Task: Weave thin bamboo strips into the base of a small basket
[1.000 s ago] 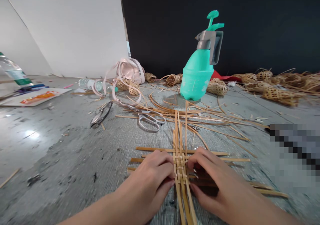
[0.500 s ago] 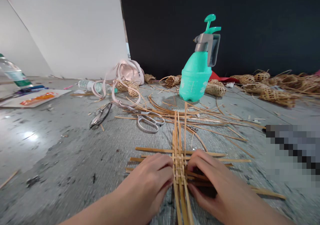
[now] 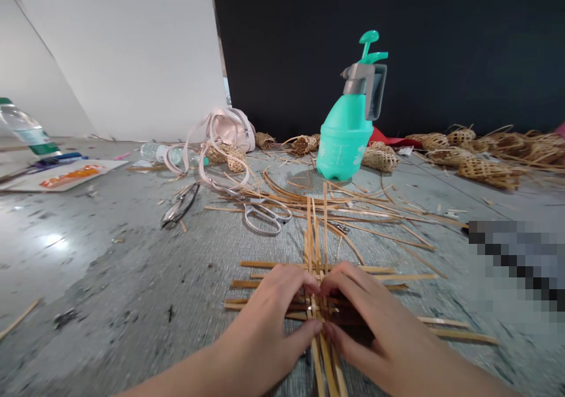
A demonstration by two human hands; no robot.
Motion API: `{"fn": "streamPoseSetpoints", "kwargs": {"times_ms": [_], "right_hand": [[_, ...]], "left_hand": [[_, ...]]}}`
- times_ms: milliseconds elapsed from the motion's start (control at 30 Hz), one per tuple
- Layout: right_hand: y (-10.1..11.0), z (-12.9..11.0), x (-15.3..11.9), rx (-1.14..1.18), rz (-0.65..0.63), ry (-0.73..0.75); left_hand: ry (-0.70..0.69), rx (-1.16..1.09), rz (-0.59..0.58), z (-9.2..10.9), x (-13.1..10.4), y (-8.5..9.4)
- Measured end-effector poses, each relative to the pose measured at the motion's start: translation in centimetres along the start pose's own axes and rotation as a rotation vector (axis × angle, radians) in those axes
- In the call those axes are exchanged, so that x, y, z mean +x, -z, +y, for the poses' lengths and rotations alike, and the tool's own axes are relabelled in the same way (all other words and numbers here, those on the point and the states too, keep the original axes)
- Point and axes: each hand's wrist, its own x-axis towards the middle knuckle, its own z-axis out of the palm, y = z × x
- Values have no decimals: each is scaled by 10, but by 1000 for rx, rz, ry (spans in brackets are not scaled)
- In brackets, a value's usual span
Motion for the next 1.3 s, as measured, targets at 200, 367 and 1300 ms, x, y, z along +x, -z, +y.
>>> {"fn": "streamPoseSetpoints", "kwargs": {"times_ms": [200,367,1300], "right_hand": [[-12,1,3,-139,115,65],[-20,1,7,-172,163,65],[17,-6,20,-143,-123,389]], "left_hand": [[12,-31,-21,3,0,-1],[-10,-17,-32,1,1,-1],[-309,592,-128,-4,-9,23]]}}
